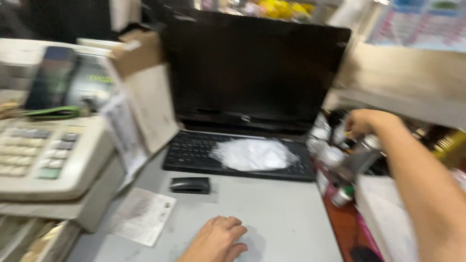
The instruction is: Counting coins, organizing snack bags, and cleaning the checkout counter
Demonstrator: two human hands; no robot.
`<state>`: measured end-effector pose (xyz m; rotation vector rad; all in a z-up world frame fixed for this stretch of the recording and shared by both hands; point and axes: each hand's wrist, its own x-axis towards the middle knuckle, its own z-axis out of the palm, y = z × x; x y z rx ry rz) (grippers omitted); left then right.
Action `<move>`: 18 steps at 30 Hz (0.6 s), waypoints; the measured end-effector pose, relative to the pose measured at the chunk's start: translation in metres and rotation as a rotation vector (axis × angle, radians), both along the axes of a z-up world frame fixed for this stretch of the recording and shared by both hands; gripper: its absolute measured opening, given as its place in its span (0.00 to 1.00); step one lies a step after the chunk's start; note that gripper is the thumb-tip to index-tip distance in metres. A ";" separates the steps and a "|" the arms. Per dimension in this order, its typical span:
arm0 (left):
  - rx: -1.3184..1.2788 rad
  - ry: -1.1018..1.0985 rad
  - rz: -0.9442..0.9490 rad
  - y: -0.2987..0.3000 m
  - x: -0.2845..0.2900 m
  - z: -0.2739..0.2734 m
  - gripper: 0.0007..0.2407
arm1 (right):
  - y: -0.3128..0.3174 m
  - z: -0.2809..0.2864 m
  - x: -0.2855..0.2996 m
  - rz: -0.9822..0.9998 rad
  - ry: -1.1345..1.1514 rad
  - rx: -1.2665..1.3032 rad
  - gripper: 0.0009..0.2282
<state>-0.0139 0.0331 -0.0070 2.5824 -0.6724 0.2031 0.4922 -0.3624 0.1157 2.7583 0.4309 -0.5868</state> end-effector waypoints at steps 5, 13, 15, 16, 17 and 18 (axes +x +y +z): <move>-0.166 -0.177 0.267 0.045 -0.034 -0.001 0.11 | 0.055 0.064 -0.061 0.338 -0.320 0.076 0.20; 0.236 -0.165 0.775 0.128 -0.058 -0.034 0.22 | 0.216 0.092 -0.293 0.583 -0.144 0.274 0.20; 0.233 -0.197 0.749 0.125 -0.076 -0.043 0.19 | 0.243 0.065 -0.325 0.753 -0.065 0.313 0.20; 0.104 -0.200 0.709 0.127 -0.081 -0.038 0.18 | 0.263 0.063 -0.348 0.753 -0.041 0.271 0.21; -0.026 -0.204 0.670 0.128 -0.086 -0.032 0.18 | 0.283 0.063 -0.370 0.754 -0.016 0.229 0.21; -0.024 -0.191 0.667 0.131 -0.094 -0.031 0.18 | 0.298 0.049 -0.377 0.749 -0.004 0.232 0.21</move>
